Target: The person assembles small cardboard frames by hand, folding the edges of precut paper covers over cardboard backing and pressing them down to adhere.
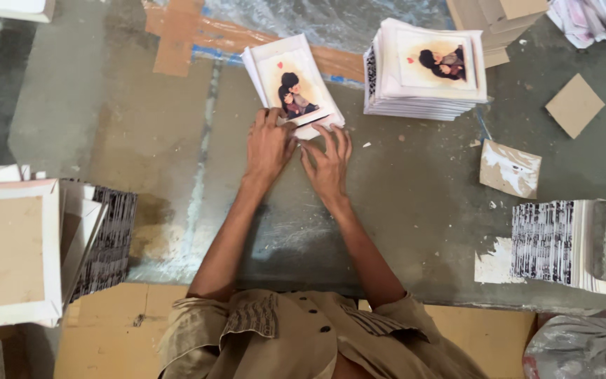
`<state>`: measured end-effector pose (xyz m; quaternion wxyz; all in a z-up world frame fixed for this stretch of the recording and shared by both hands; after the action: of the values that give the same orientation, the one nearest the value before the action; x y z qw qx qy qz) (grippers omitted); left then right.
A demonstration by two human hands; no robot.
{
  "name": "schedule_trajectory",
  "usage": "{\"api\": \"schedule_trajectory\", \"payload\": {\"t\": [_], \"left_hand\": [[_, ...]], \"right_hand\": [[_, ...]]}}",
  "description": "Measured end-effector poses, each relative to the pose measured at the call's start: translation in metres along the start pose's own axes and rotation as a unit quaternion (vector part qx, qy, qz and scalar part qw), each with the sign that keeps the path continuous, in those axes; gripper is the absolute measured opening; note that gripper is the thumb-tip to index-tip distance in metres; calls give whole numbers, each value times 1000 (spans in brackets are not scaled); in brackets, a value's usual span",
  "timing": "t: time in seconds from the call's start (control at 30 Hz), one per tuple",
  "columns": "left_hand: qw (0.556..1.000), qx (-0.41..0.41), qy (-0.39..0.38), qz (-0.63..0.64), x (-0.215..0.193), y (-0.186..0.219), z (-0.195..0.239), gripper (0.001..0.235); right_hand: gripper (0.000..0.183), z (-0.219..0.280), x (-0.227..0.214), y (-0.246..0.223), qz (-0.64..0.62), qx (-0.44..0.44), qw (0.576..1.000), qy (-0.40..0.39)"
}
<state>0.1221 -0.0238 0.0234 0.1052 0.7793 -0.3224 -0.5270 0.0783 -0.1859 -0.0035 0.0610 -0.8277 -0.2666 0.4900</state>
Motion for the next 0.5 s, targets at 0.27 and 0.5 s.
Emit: {"api": "schedule_trajectory", "payload": {"t": [0.27, 0.5], "left_hand": [[980, 114, -115, -116, 10, -5, -7, 12], [945, 228, -107, -210, 33, -13, -25, 18]], "right_hand": [[26, 3, -2, 2, 61, 69, 996, 19], [27, -1, -1, 6, 88, 112, 990, 15]]}}
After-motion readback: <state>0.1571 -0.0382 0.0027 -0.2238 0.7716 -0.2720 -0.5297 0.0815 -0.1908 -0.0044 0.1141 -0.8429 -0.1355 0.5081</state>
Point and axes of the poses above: each hand's wrist, its own z-axis away from the middle knuckle, its own x-axis out of the palm, y = z × x, the point moved 1 cm from there along -z, towards the middle knuckle, and after that the axes turned 1 degree about x, right-handed, at the moved point
